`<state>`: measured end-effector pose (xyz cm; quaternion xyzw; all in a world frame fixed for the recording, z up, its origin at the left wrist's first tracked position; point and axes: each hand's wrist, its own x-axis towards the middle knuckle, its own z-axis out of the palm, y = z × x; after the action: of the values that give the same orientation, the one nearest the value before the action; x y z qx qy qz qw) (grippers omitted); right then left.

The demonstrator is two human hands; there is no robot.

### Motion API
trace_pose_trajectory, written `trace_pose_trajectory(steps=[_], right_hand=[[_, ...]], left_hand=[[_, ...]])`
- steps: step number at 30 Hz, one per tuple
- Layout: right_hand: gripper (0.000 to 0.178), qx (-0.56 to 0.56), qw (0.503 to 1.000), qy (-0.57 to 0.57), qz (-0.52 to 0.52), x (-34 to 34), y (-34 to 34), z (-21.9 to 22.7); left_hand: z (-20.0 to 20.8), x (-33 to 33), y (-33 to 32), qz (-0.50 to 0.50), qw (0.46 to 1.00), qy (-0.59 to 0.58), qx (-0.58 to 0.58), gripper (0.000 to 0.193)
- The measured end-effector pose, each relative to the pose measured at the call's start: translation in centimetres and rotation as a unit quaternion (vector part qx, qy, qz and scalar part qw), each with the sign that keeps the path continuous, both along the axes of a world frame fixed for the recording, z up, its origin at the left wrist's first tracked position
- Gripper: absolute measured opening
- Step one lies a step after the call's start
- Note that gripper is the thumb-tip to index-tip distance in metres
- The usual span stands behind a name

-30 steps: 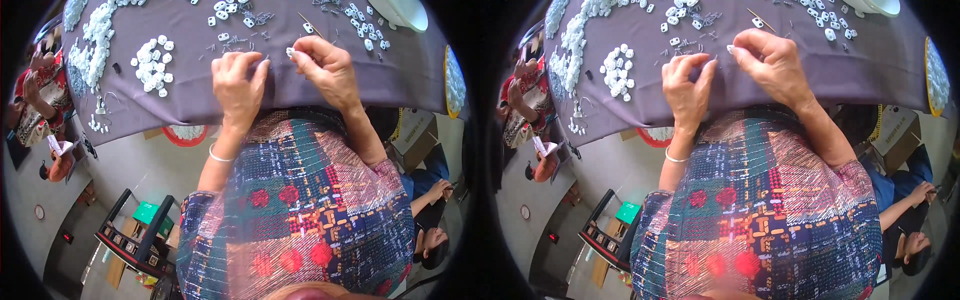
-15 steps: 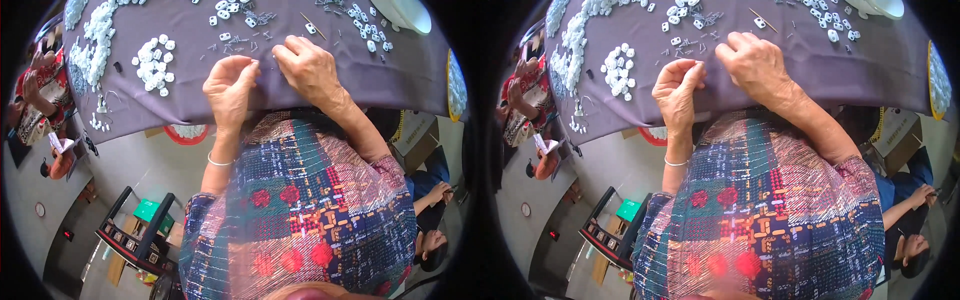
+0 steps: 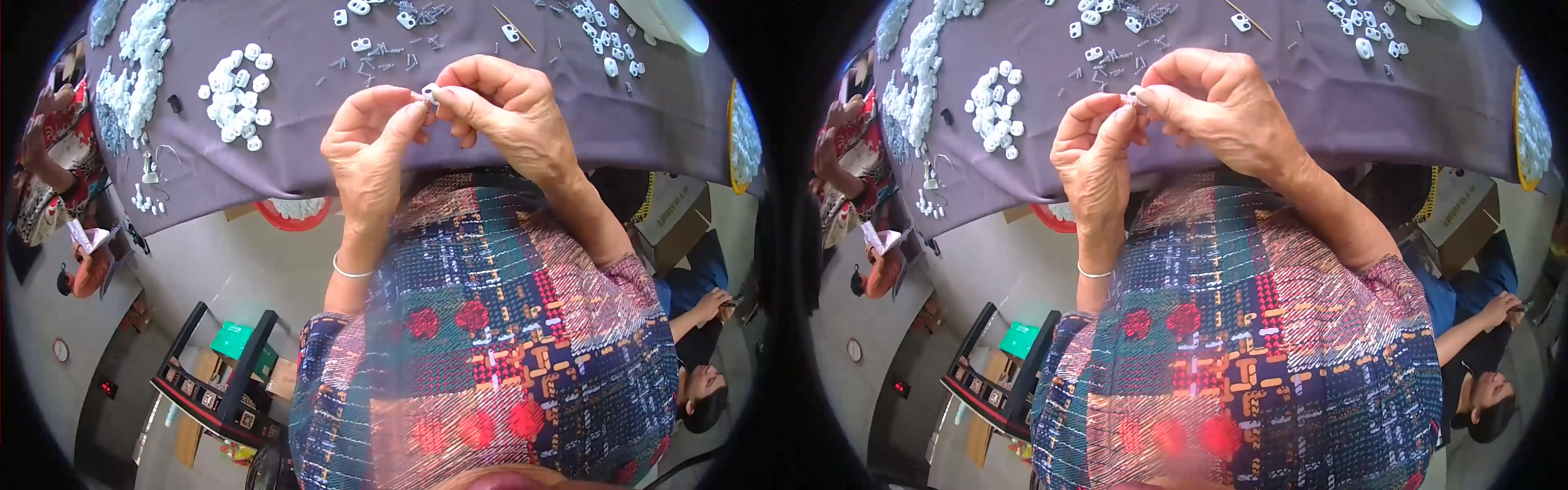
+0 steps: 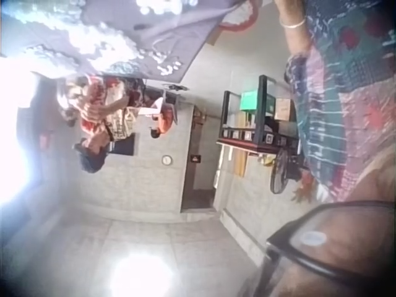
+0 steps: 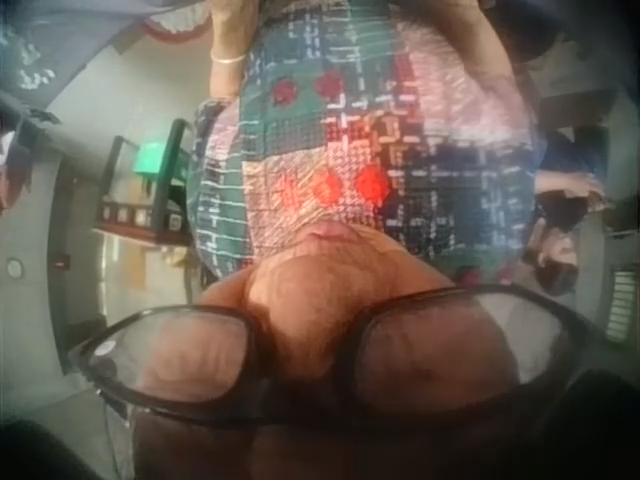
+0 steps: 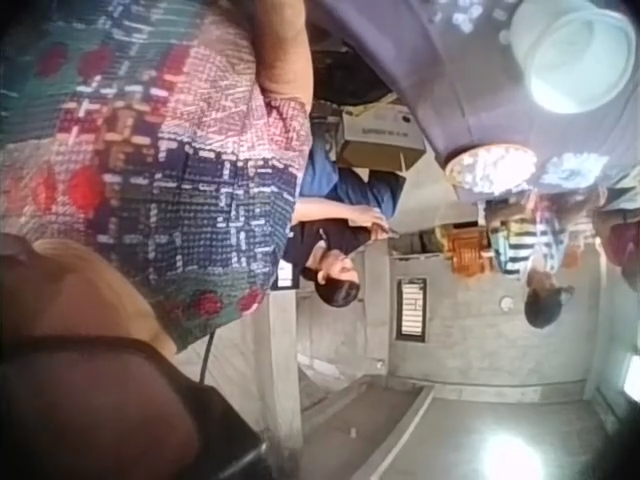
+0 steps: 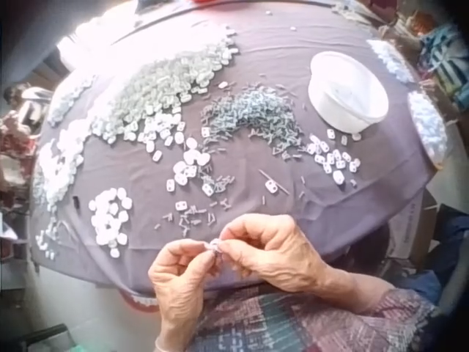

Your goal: The person assembles plastic cord locks by hand by picking up plastic components and small springs from the table and fitting them together.

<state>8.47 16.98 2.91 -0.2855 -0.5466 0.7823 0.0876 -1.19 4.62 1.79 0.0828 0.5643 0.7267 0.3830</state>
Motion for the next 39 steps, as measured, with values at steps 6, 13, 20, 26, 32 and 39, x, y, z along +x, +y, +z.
trace_pose_trajectory(steps=[6,13,20,26,32,39], right_hand=[[0.017,0.083,0.997,0.007,-0.001,0.3,-0.1,-0.6],[0.016,0.138,0.990,0.000,-0.001,0.4,-0.5,-0.9],[0.015,0.144,0.990,-0.011,0.001,0.4,-0.6,-1.0],[0.015,0.136,0.990,-0.018,0.010,0.4,-0.9,-1.1],[0.014,0.047,0.998,-0.027,0.020,0.5,-0.9,-1.0],[0.016,-0.010,1.000,-0.026,-0.012,0.3,-0.9,-1.4]], left_hand=[[0.4,0.3,0.1,-0.004,0.999,0.038,-0.023,0.016],[0.9,0.7,0.2,0.010,0.993,0.089,-0.071,0.017],[1.2,1.0,0.2,0.015,0.985,0.131,-0.108,0.017],[1.0,1.0,0.0,0.017,0.985,0.131,-0.110,0.017],[1.1,1.1,-0.3,0.008,0.986,0.113,-0.125,0.016],[0.3,0.8,-0.3,0.012,0.996,0.032,-0.083,0.016]])
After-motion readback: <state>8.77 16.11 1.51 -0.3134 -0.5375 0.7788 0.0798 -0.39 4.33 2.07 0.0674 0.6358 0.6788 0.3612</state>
